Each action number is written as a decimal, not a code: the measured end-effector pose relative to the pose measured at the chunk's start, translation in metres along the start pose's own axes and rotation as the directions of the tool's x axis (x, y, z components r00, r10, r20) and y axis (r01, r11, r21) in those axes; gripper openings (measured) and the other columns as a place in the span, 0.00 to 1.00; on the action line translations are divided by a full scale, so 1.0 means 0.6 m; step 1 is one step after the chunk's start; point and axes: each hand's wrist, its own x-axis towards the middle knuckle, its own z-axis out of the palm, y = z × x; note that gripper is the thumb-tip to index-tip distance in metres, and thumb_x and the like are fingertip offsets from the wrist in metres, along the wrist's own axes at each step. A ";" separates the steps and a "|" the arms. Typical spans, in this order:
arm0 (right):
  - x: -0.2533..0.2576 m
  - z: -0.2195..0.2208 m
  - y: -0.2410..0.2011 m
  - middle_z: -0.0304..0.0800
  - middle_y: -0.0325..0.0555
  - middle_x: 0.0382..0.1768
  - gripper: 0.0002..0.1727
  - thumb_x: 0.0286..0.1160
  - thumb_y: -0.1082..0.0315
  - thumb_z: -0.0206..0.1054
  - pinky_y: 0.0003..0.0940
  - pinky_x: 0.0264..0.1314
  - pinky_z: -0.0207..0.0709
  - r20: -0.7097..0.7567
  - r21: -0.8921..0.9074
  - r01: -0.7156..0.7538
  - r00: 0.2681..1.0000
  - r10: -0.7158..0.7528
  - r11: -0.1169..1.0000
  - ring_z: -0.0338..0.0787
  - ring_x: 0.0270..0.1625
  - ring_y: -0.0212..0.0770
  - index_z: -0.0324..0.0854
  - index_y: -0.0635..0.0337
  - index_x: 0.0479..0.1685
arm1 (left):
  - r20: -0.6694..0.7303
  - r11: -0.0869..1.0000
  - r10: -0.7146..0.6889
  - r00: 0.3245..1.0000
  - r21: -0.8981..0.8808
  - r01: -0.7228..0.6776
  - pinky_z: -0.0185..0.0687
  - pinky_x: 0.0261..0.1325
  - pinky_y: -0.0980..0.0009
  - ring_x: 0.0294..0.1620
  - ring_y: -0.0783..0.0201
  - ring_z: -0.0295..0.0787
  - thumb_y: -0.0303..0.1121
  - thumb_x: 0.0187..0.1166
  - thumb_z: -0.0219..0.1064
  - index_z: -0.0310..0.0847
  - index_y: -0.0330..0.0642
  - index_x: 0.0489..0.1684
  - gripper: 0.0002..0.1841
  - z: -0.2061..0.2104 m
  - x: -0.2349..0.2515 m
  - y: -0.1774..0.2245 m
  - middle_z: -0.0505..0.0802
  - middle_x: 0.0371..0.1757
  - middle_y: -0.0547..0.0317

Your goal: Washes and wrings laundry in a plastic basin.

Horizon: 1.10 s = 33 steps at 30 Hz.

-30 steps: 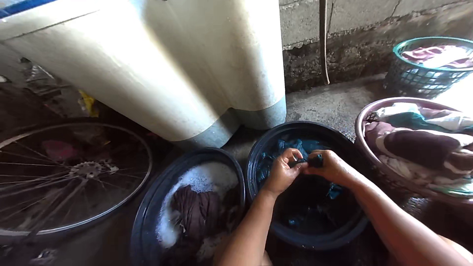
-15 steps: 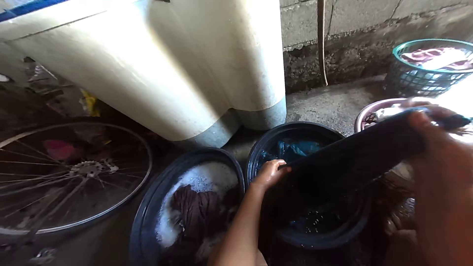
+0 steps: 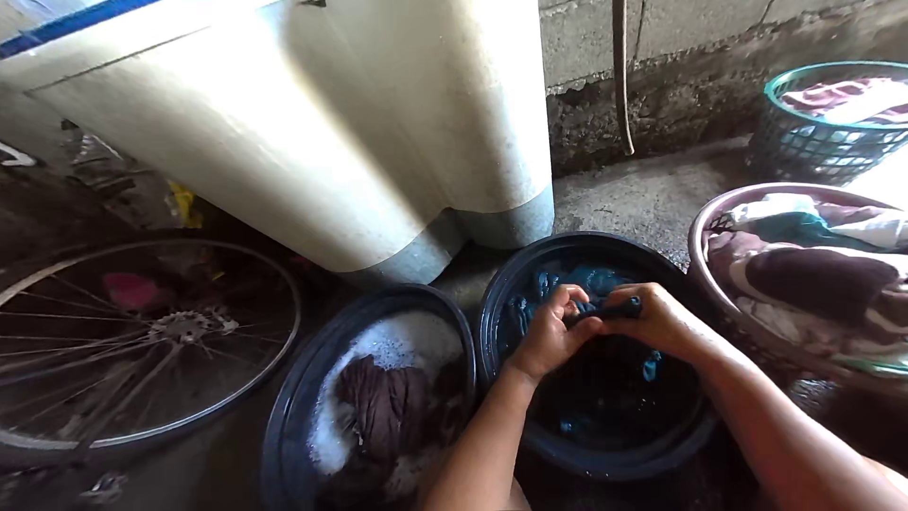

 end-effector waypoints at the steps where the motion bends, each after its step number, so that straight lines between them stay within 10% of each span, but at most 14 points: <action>1: -0.004 -0.009 -0.005 0.90 0.42 0.35 0.10 0.65 0.62 0.79 0.27 0.49 0.80 -0.070 0.009 0.078 0.995 -0.077 0.997 0.86 0.41 0.28 0.91 0.62 0.33 | 0.058 1.000 -0.030 0.998 0.012 0.029 0.80 0.43 0.77 0.33 0.79 0.80 0.52 0.82 0.67 0.79 0.27 0.54 0.29 -0.009 0.000 -0.010 0.86 0.33 0.63; 6: -0.041 -0.095 -0.027 0.93 0.25 0.39 0.03 0.68 0.65 0.78 0.23 0.51 0.86 -0.537 0.198 0.340 0.822 -0.189 0.919 0.89 0.45 0.23 0.93 0.44 0.36 | 0.279 0.932 -0.280 0.919 0.307 0.191 0.84 0.59 0.56 0.47 0.60 0.91 0.50 0.83 0.66 0.89 0.33 0.40 0.23 -0.051 -0.018 -0.057 0.94 0.40 0.49; 10: -0.080 -0.191 0.015 0.93 0.35 0.56 0.07 0.69 0.67 0.78 0.35 0.64 0.87 -0.783 0.225 0.453 0.611 -0.117 0.863 0.90 0.59 0.36 0.91 0.48 0.45 | 0.230 0.819 -0.483 0.845 0.461 0.343 0.77 0.73 0.48 0.62 0.50 0.90 0.46 0.84 0.66 0.90 0.29 0.47 0.22 -0.098 -0.040 -0.079 0.94 0.53 0.40; 15: -0.070 -0.163 0.030 0.88 0.27 0.38 0.09 0.68 0.66 0.74 0.26 0.50 0.86 -0.615 0.234 0.009 0.776 0.141 0.972 0.87 0.42 0.23 0.82 0.50 0.44 | -0.086 0.969 -0.204 0.975 0.122 0.213 0.84 0.65 0.74 0.53 0.75 0.91 0.30 0.80 0.69 0.91 0.31 0.47 0.10 -0.082 -0.030 -0.047 0.96 0.48 0.53; 18: -0.021 -0.079 0.024 0.91 0.51 0.53 0.21 0.68 0.68 0.79 0.46 0.62 0.84 -0.126 -0.002 -0.184 0.975 0.182 0.983 0.90 0.54 0.42 0.85 0.63 0.60 | -0.110 0.995 -0.090 0.990 0.034 0.094 0.84 0.64 0.74 0.52 0.74 0.91 0.27 0.79 0.69 0.91 0.29 0.44 0.09 -0.027 -0.005 -0.019 0.96 0.46 0.52; 21: 0.005 0.018 0.011 0.94 0.54 0.52 0.22 0.67 0.65 0.80 0.52 0.66 0.83 0.093 -0.060 -0.182 0.978 0.187 0.981 0.93 0.56 0.48 0.88 0.63 0.60 | -0.067 0.999 -0.033 0.997 -0.042 0.031 0.83 0.64 0.74 0.51 0.74 0.90 0.26 0.78 0.69 0.91 0.28 0.42 0.08 0.003 0.013 0.010 0.95 0.45 0.53; 26: -0.002 0.015 -0.015 0.93 0.41 0.37 0.09 0.73 0.64 0.75 0.28 0.49 0.82 -0.052 0.025 -0.112 0.992 0.114 0.993 0.87 0.39 0.26 0.91 0.61 0.43 | 0.101 0.987 -0.077 0.992 -0.130 0.090 0.80 0.51 0.77 0.40 0.78 0.82 0.36 0.77 0.73 0.77 0.27 0.58 0.21 -0.029 0.010 0.000 0.88 0.40 0.63; 28: -0.009 -0.003 -0.026 0.94 0.33 0.37 0.07 0.72 0.65 0.74 0.18 0.49 0.83 -0.185 0.089 -0.003 0.983 0.019 0.996 0.88 0.40 0.17 0.92 0.58 0.40 | 0.244 0.987 -0.151 0.958 -0.016 0.160 0.84 0.62 0.66 0.51 0.67 0.89 0.36 0.76 0.74 0.77 0.24 0.61 0.24 -0.031 0.003 -0.016 0.92 0.47 0.51; 33: -0.031 -0.080 -0.030 0.94 0.27 0.37 0.06 0.67 0.73 0.75 0.25 0.49 0.89 -0.681 0.297 0.218 0.731 0.047 0.930 0.91 0.41 0.24 0.91 0.52 0.40 | 0.378 0.825 -0.503 0.777 0.478 0.302 0.74 0.77 0.45 0.67 0.45 0.88 0.40 0.81 0.71 0.85 0.28 0.60 0.22 -0.051 -0.024 -0.066 0.92 0.59 0.36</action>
